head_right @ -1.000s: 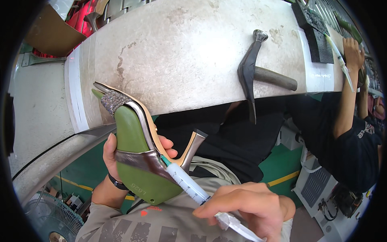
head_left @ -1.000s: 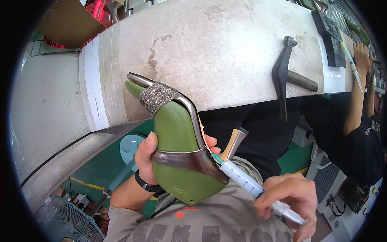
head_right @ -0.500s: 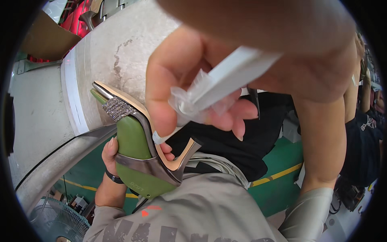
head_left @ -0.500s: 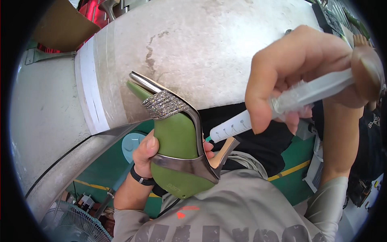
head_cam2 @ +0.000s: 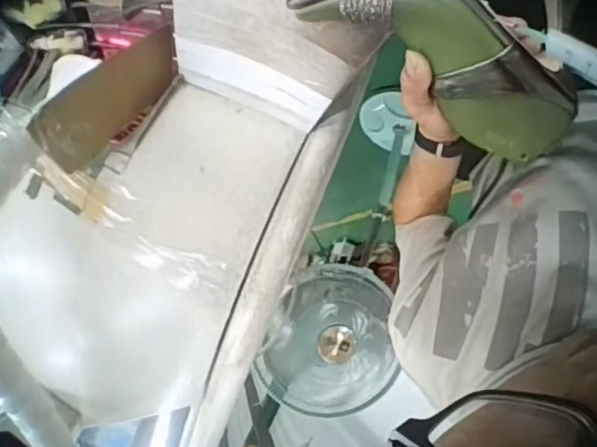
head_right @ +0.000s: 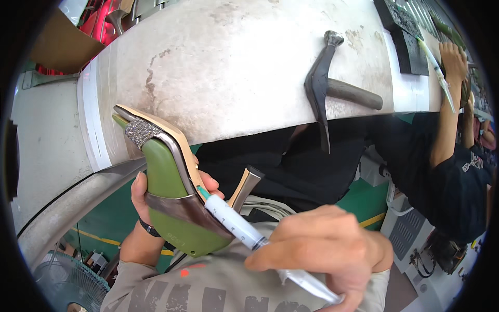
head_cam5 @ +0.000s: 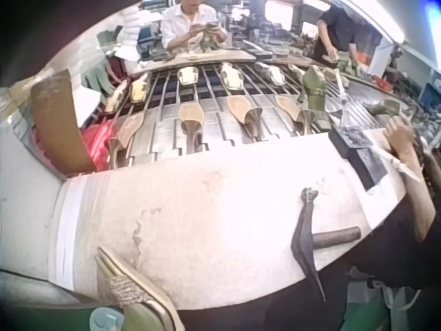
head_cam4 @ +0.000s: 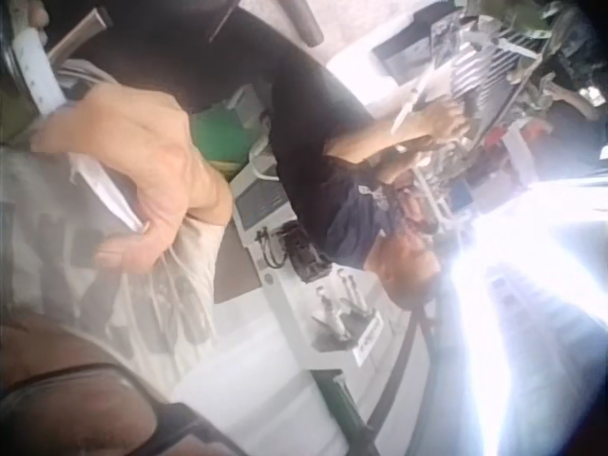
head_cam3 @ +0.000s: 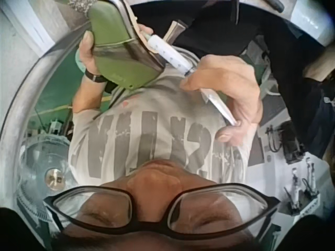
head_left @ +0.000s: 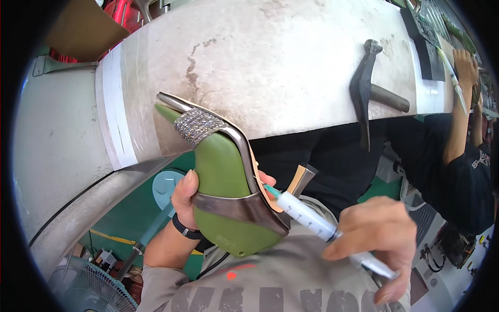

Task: The person assembles high-heeled shoes by picking up lasted shoe uppers and soles from a conveyor line, pressing the soles onto the uppers by hand, applying glue with a syringe, and hammering the edges.

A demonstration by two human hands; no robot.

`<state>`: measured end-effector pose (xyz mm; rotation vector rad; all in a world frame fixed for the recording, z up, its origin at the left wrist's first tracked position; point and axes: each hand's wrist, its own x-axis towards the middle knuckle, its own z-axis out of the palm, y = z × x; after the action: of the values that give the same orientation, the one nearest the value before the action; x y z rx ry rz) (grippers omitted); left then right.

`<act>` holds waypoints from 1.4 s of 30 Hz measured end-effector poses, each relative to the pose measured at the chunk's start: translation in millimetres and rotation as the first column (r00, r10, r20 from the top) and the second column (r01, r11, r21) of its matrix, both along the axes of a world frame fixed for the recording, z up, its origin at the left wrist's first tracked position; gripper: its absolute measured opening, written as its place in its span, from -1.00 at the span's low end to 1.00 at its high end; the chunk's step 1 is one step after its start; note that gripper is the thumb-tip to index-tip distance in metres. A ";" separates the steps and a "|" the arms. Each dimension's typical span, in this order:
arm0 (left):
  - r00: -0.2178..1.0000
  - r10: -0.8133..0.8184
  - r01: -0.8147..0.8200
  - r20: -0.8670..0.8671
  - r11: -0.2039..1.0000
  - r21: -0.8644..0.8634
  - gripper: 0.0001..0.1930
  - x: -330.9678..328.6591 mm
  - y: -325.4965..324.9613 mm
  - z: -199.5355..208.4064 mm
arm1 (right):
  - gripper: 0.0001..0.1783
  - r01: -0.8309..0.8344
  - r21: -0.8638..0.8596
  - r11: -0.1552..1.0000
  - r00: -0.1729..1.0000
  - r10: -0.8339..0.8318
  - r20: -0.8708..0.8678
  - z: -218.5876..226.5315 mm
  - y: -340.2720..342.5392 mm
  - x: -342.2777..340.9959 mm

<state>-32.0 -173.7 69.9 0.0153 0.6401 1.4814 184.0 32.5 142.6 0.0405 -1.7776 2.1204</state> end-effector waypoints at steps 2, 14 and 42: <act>0.997 0.073 -0.073 0.038 0.997 0.003 0.03 2.8 -4.3 -2.0 | -0.18 0.131 -0.046 0.990 0.991 -0.129 0.041 -1.0 -17.7 6.8; 0.976 0.042 -0.090 0.215 0.971 0.219 0.04 6.5 -5.8 -17.1 | -0.25 0.240 -0.111 0.965 0.969 -0.230 0.095 1.6 -30.8 16.4; 0.977 0.125 -0.124 0.173 0.992 -0.019 0.02 17.4 15.8 3.8 | -0.19 0.058 -0.044 0.997 0.995 -0.055 0.080 10.9 2.0 51.4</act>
<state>-14.6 -157.9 73.7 -0.1620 0.5132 1.5809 235.4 34.5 153.6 -0.1056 -1.7506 2.1496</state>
